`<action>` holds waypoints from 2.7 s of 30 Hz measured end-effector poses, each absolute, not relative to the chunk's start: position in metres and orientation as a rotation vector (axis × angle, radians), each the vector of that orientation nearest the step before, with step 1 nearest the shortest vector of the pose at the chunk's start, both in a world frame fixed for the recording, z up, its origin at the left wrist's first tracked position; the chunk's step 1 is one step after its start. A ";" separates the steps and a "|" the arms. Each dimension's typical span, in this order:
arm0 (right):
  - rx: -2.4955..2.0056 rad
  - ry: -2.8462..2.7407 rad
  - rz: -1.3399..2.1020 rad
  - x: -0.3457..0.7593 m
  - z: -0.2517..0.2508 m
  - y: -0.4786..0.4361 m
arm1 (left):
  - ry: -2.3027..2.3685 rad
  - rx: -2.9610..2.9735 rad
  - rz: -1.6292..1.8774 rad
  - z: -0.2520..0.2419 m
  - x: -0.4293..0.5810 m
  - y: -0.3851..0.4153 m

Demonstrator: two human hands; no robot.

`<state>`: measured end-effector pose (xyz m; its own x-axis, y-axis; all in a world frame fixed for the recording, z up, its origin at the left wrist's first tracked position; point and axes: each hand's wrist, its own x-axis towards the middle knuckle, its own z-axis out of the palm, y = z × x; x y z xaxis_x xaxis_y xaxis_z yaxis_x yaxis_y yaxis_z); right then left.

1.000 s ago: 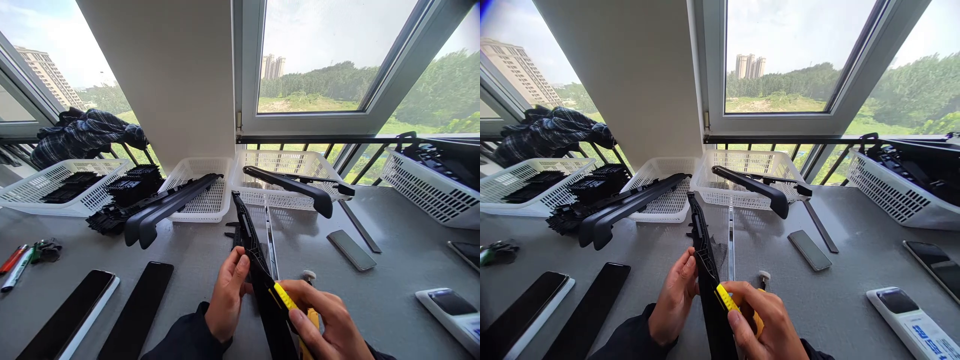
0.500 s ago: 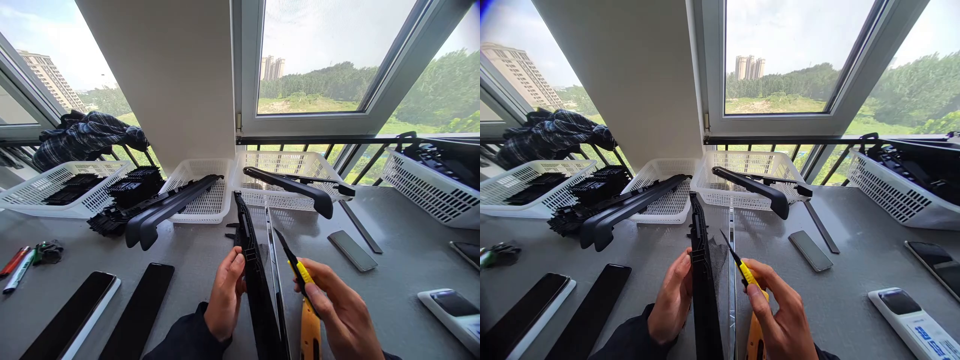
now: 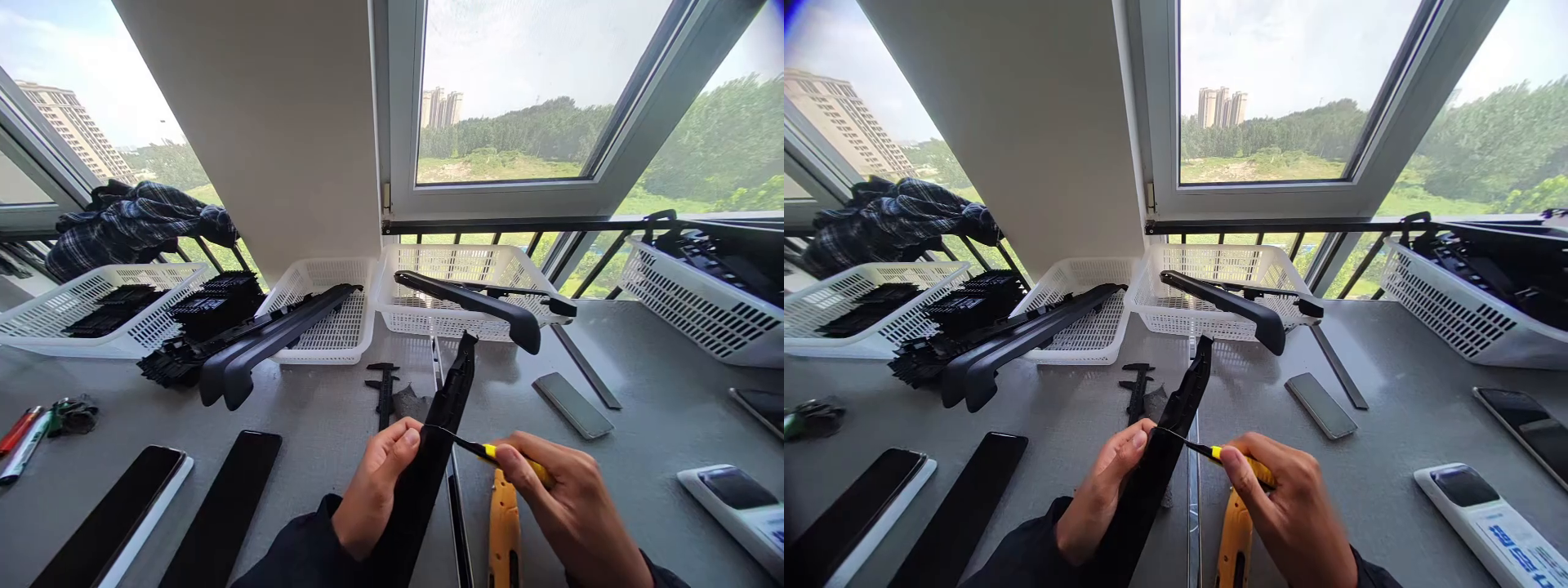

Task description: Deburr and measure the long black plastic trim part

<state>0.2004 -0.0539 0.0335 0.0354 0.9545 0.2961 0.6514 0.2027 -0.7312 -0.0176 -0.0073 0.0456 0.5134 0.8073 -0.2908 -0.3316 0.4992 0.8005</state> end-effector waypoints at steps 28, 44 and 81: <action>-1.596 -1.719 0.416 0.204 0.026 -0.052 | 0.782 0.637 0.771 0.006 -0.025 -0.020; -1.585 -1.667 0.418 0.201 0.031 -0.054 | 0.760 1.007 0.540 0.030 -0.021 -0.014; -1.697 -1.470 0.364 0.203 0.045 -0.058 | 0.663 0.897 0.490 0.030 -0.017 -0.013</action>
